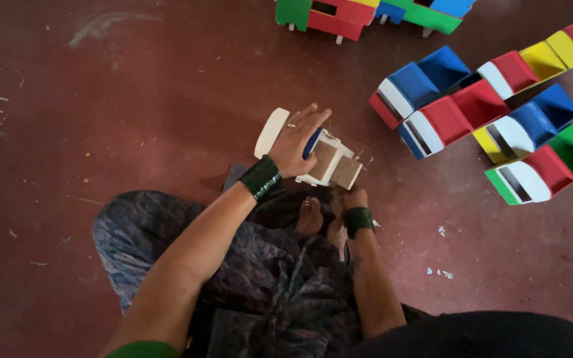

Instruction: The person sits on the floor and assembles colorful toy pieces. They first wipe a toy piece with a cloth, then fit and press colored toy components together one at a time, holding each piece steady with one hand while attaching parts with the other.

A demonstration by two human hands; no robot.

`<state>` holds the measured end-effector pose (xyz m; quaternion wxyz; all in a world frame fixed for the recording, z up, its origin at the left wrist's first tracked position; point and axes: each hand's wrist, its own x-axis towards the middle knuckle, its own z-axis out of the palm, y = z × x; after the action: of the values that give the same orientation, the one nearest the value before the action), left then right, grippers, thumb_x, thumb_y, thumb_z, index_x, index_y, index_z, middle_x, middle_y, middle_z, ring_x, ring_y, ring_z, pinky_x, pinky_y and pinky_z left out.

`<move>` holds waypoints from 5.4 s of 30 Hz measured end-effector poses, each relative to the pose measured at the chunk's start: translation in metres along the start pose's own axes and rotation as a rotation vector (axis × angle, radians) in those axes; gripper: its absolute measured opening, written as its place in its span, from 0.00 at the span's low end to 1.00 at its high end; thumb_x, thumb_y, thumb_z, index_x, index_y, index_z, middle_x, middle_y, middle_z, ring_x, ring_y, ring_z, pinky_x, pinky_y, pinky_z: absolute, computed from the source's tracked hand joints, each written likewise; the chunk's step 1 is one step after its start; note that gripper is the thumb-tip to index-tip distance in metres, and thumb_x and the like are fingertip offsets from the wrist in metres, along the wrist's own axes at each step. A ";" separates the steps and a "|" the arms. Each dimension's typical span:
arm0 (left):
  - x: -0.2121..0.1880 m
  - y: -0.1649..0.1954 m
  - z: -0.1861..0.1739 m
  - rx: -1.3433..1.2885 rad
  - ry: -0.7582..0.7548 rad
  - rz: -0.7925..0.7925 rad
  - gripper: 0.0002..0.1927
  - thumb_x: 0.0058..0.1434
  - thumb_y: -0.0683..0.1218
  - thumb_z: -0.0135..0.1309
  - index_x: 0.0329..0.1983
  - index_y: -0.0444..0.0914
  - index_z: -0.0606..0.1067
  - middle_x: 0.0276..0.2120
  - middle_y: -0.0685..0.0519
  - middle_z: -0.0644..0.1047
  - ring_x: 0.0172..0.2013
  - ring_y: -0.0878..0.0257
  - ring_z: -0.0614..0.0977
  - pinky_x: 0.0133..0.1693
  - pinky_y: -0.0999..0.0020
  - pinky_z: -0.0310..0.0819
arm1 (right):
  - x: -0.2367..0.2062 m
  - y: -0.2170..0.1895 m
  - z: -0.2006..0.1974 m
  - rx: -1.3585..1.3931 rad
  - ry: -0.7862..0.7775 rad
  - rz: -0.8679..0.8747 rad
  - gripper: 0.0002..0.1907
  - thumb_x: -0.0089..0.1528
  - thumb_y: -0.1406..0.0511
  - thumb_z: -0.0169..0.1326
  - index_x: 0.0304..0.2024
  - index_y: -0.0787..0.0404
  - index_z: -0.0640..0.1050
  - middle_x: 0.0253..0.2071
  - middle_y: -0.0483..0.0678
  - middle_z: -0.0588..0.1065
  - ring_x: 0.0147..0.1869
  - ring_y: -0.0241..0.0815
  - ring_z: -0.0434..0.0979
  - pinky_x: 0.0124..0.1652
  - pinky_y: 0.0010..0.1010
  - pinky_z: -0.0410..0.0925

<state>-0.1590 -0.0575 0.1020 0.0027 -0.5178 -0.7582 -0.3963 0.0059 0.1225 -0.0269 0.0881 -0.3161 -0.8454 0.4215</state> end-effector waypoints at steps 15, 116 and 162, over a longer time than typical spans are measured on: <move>0.005 0.005 0.006 -0.340 0.187 0.054 0.38 0.59 0.30 0.46 0.74 0.42 0.63 0.72 0.46 0.66 0.72 0.47 0.67 0.70 0.54 0.62 | 0.049 -0.023 -0.065 0.855 0.133 -0.208 0.14 0.69 0.68 0.48 0.55 0.63 0.78 0.46 0.49 0.81 0.44 0.37 0.82 0.40 0.25 0.75; -0.005 -0.022 0.040 0.152 0.334 -0.175 0.25 0.73 0.50 0.39 0.73 0.51 0.64 0.72 0.49 0.65 0.74 0.54 0.61 0.66 0.48 0.47 | 0.022 -0.039 -0.010 0.498 0.203 -0.183 0.10 0.67 0.64 0.59 0.41 0.67 0.78 0.31 0.47 0.78 0.31 0.32 0.75 0.29 0.25 0.68; -0.006 -0.031 0.034 0.054 0.343 -0.267 0.26 0.70 0.51 0.42 0.72 0.52 0.66 0.70 0.49 0.66 0.73 0.52 0.63 0.67 0.46 0.46 | -0.008 -0.077 0.005 0.393 0.367 -0.504 0.06 0.68 0.66 0.56 0.45 0.61 0.79 0.46 0.51 0.72 0.49 0.40 0.78 0.45 0.29 0.73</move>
<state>-0.1667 -0.0464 0.0580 0.0929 -0.3372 -0.8188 -0.4552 -0.0254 0.0799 0.0298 0.3984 -0.1452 -0.7697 0.4772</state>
